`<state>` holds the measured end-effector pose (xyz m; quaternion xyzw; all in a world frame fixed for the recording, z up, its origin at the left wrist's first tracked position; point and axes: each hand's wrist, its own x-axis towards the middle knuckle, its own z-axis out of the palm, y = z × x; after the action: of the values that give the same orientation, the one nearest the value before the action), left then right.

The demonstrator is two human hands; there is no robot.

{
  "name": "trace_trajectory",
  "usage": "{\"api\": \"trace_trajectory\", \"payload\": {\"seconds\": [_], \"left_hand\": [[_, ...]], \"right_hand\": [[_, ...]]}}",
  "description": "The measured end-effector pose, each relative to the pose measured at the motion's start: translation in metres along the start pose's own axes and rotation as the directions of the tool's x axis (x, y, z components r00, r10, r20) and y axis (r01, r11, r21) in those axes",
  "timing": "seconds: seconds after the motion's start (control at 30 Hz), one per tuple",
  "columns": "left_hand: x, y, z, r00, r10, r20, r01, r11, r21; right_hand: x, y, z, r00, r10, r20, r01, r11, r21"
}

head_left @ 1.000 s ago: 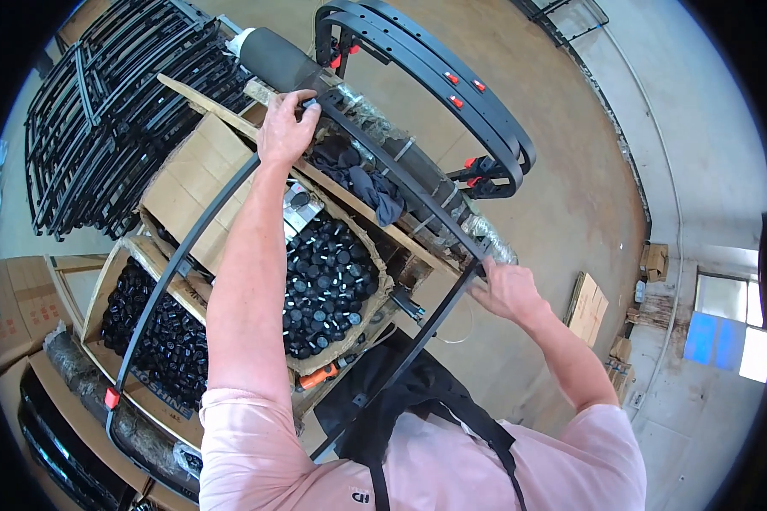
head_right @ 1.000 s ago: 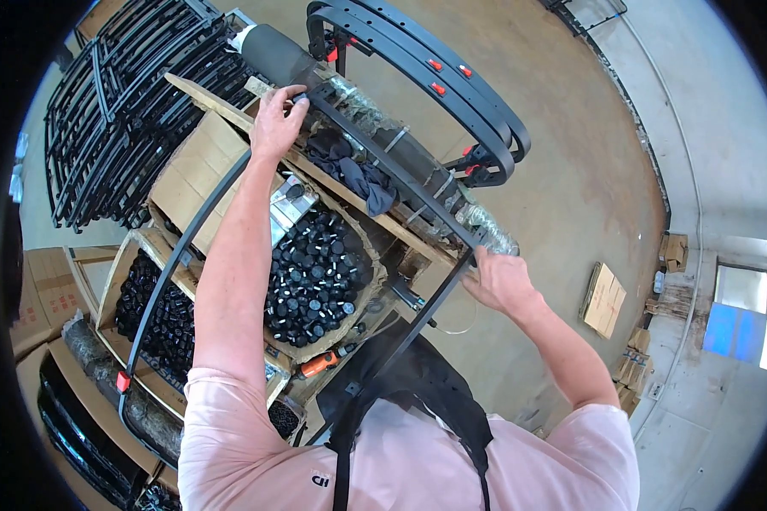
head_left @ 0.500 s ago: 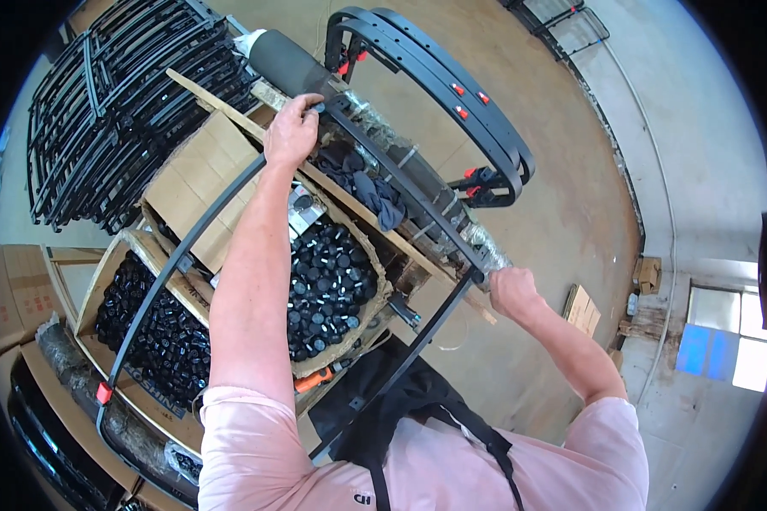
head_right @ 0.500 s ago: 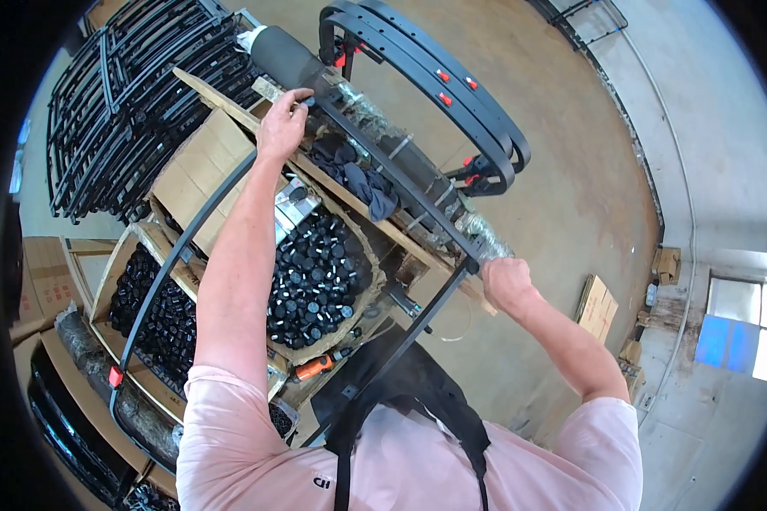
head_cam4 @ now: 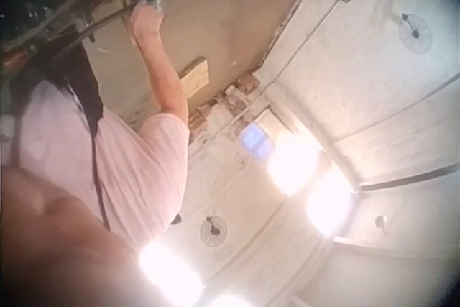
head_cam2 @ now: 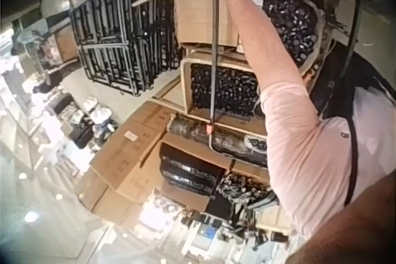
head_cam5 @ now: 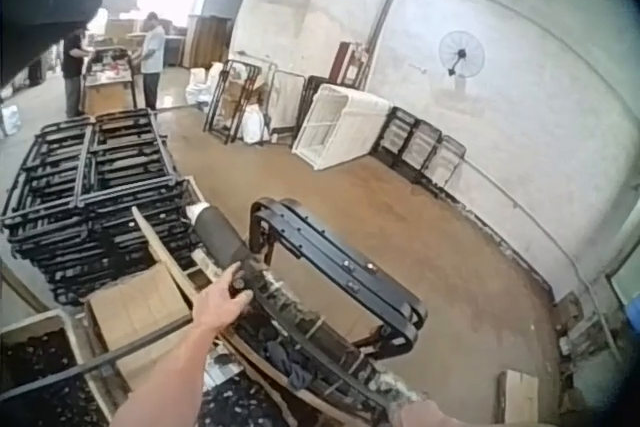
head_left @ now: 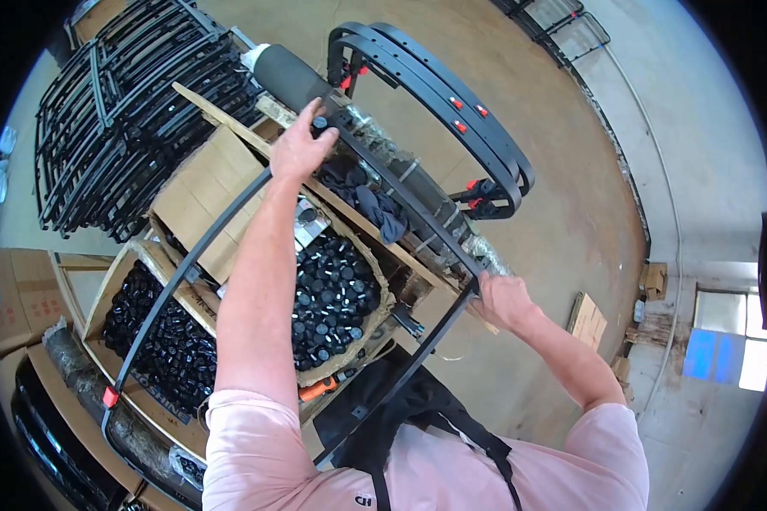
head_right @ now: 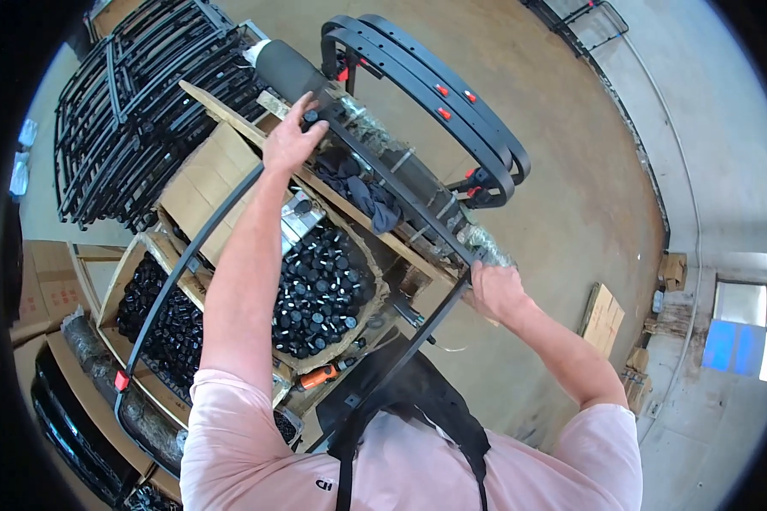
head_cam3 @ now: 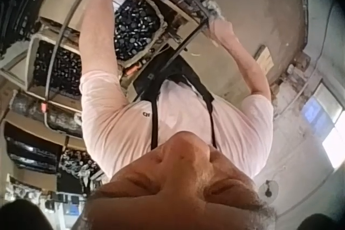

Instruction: Assembling plastic housings and wiring components for a piece of machinery using an air screwdriver.

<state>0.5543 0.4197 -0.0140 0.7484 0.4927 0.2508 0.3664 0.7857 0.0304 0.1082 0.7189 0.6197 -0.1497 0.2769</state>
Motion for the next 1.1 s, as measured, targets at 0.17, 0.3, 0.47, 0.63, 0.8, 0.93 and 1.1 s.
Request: {"api": "trace_trajectory", "payload": {"seconds": [0.17,0.3,0.47,0.63,0.8,0.93,1.1], "left_hand": [[0.003,0.024,-0.001,0.988,-0.154,-0.003,0.154,0.987,0.040],[0.005,0.015,-0.026,0.992,0.042,-0.122,-0.008,0.962,0.272],[0.006,-0.039,-0.074,0.825,0.129,-0.551,0.113,0.916,0.384],[0.007,0.042,-0.017,0.984,0.154,-0.092,-0.097,0.886,0.453],[-0.003,0.022,-0.033,0.938,0.346,0.038,-0.325,0.833,0.447],[-0.070,0.025,-0.090,0.859,0.411,-0.306,-0.349,0.907,0.237],[-0.254,-0.008,-0.108,0.950,0.156,-0.270,-0.106,0.976,0.193]], "right_hand": [[0.003,0.002,0.026,0.995,0.093,-0.044,-0.087,0.988,0.125],[0.003,0.002,0.031,0.988,0.148,-0.042,-0.141,0.980,0.138],[0.003,0.004,0.028,0.988,0.138,-0.074,-0.123,0.976,0.180],[0.000,0.010,0.031,0.984,0.175,-0.044,-0.163,0.966,0.201],[0.008,0.009,0.022,0.987,0.154,0.057,-0.161,0.972,0.174],[0.032,0.012,-0.010,0.998,-0.010,0.058,0.008,0.999,0.041],[0.156,-0.037,-0.090,0.767,-0.343,-0.542,0.401,0.916,-0.012]]}}
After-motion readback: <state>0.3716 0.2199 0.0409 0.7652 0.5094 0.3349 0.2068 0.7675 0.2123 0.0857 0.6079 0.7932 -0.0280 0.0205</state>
